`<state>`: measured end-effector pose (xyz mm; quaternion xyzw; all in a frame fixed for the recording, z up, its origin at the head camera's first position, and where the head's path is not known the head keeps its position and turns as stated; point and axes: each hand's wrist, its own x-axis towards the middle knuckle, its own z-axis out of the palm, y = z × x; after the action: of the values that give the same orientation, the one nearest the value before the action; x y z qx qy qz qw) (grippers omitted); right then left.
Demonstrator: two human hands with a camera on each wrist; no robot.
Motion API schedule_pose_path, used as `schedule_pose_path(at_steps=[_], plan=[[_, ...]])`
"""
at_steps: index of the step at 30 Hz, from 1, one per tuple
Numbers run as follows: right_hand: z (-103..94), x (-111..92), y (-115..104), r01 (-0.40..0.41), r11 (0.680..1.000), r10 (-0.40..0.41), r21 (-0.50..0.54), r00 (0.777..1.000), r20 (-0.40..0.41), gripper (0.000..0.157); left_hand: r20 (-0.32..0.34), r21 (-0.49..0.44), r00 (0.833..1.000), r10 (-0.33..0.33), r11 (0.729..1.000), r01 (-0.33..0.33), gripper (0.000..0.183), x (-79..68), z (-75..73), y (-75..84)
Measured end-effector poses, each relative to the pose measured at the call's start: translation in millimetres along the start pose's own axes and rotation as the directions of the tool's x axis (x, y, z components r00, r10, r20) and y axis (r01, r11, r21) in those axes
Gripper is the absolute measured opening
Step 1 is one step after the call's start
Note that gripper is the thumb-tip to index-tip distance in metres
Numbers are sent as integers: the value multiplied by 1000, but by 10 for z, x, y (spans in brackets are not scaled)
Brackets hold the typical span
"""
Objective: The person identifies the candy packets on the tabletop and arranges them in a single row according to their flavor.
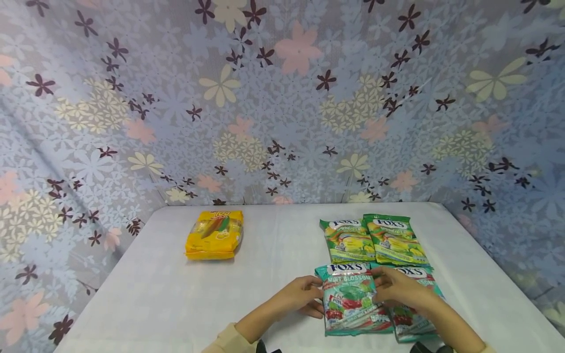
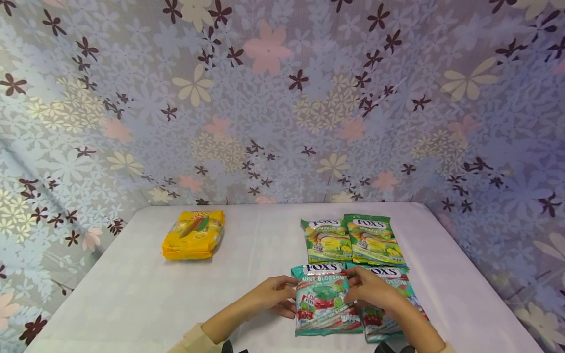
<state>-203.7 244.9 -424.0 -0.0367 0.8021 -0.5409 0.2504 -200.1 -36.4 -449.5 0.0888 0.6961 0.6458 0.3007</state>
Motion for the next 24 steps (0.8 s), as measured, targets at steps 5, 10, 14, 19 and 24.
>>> schedule_pose_path(at_steps=[5, 10, 14, 19, 24], plan=[[-5, 36, 38, 69, 994, -74, 87, 995, 60, 74, -66, -5, 998, 11, 1000, -12, 32, 5, 6, -29], [21, 91, 66, 107, 979, -125, 174, 987, 100, 76, -115, -18, 993, 32, 999, -35, 30, 18, -18, -46], [81, 120, 76, 109, 968, -132, 226, 987, 92, 82, -153, 22, 984, 87, 996, -85, 31, 6, -64, -37], [165, 213, 21, 86, 954, -100, 287, 994, 35, 82, -222, 151, 956, 191, 975, -160, 39, 7, -141, -1], [262, 326, -92, 135, 938, -114, 320, 990, -85, 81, -233, 190, 943, 236, 963, -194, 52, 47, -250, 82]])
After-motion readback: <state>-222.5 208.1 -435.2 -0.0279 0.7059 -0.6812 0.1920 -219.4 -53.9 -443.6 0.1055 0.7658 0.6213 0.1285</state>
